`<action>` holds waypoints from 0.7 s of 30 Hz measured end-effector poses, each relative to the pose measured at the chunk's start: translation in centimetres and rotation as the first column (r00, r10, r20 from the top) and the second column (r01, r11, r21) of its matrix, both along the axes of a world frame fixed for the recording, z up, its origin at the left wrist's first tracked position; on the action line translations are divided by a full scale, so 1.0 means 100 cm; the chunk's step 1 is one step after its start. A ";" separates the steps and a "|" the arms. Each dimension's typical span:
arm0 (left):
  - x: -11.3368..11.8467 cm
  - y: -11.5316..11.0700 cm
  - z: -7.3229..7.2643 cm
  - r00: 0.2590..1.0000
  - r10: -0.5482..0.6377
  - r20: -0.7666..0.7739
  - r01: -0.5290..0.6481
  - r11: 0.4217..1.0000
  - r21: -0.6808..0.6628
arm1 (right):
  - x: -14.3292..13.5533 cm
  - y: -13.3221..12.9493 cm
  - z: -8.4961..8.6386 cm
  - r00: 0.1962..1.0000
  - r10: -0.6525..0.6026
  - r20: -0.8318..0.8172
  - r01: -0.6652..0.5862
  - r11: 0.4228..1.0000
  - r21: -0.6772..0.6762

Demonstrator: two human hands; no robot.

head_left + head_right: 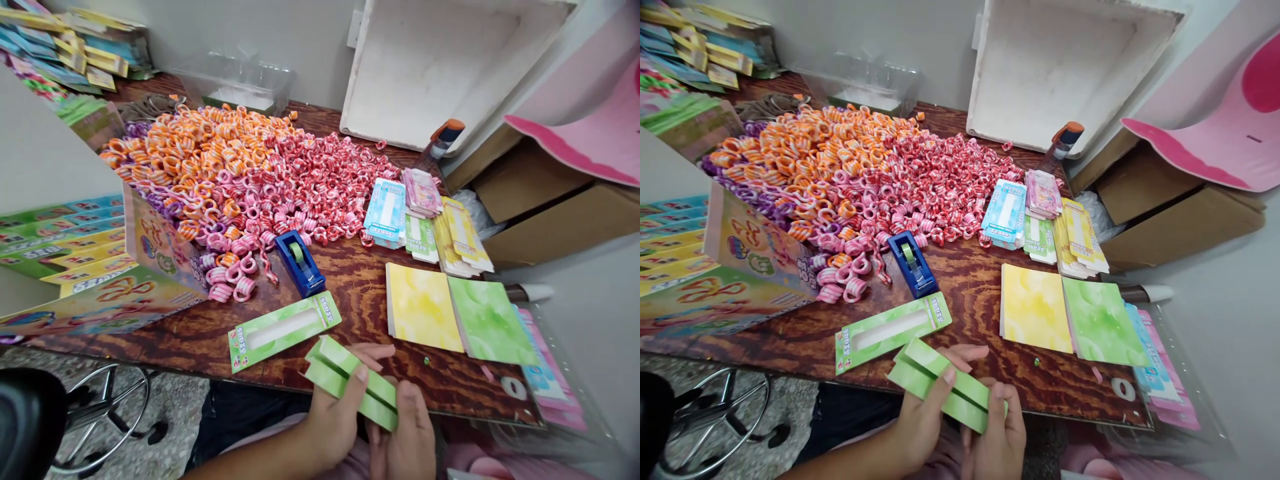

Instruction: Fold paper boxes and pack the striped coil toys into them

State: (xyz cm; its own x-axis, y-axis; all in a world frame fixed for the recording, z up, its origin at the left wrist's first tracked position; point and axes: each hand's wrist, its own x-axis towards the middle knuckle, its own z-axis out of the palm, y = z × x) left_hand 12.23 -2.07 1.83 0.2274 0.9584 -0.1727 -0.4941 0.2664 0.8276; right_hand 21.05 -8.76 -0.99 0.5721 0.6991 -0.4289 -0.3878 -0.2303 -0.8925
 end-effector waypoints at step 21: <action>-0.131 0.045 -0.013 0.385 0.283 -0.878 0.362 0.829 0.426 | 0.098 0.055 0.061 0.910 -0.348 0.226 0.334 0.937 0.098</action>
